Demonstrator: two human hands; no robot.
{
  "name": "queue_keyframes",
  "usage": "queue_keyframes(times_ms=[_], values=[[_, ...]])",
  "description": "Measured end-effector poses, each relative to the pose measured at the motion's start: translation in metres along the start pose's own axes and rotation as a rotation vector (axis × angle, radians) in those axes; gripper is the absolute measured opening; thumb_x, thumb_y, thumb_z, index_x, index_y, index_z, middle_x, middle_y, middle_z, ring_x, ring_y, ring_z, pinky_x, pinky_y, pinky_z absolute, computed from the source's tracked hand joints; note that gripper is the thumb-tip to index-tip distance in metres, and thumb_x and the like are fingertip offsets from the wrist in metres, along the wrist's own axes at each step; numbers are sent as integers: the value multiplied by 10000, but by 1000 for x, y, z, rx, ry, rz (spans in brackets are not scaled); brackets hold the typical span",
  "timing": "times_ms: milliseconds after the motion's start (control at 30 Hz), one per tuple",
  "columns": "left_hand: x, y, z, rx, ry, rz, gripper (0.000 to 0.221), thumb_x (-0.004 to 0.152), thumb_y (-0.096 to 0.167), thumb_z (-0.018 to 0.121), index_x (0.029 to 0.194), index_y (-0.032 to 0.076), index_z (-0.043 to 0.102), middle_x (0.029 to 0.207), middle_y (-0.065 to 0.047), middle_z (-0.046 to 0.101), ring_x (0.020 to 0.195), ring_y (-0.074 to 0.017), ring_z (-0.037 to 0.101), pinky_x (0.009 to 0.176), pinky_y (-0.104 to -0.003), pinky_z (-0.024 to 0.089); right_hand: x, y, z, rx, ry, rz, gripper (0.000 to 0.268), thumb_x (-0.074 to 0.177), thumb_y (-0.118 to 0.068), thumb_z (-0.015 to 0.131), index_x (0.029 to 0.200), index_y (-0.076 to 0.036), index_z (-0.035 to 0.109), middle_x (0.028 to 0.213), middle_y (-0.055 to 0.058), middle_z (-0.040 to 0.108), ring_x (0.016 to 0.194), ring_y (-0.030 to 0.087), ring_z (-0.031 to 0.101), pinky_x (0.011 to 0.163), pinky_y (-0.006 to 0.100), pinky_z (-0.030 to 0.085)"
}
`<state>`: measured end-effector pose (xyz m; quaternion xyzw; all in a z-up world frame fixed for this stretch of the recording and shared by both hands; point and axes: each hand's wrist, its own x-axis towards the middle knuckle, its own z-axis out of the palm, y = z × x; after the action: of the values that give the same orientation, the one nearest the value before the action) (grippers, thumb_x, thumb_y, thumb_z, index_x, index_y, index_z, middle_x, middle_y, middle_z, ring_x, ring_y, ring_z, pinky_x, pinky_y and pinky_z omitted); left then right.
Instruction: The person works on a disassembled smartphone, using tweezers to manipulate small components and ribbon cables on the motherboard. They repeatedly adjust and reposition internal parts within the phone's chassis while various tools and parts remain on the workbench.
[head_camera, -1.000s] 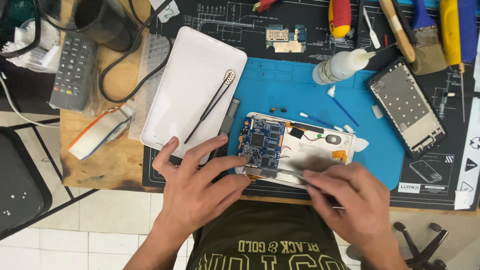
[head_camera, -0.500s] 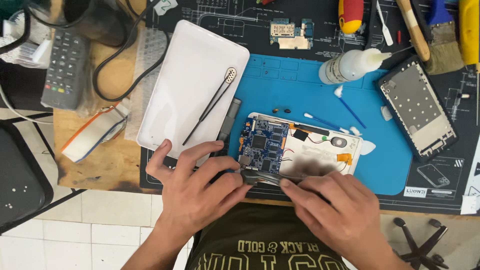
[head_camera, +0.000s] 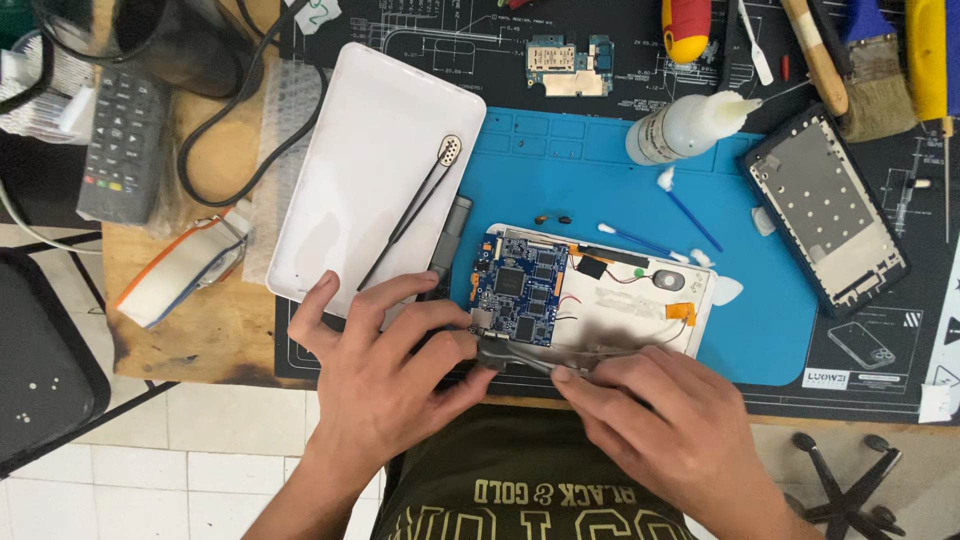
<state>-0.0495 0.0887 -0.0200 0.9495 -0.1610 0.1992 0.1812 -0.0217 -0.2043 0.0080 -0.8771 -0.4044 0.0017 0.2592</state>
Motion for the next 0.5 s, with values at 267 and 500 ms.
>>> queue_keyframes(times_ms=[267, 500], values=[[0, 1, 0, 15, 17, 0, 242, 1003, 443, 869, 923, 311, 682, 1129, 144, 759, 1287, -229, 758, 1215, -612, 250, -8, 11, 2, -16, -33, -10, 279, 1021, -209, 904, 1289, -195, 827, 1064, 42, 701, 833, 237, 706, 771, 486, 660], [2, 2, 0, 13, 28, -16, 237, 972, 408, 889, 908, 320, 679, 1124, 137, 755, 1291, -230, 764, 1226, -609, 243, -18, 19, -8, -79, -28, -14, 288, 1042, -226, 864, 1323, -272, 818, 1069, -27, 714, 815, 202, 697, 729, 443, 614]])
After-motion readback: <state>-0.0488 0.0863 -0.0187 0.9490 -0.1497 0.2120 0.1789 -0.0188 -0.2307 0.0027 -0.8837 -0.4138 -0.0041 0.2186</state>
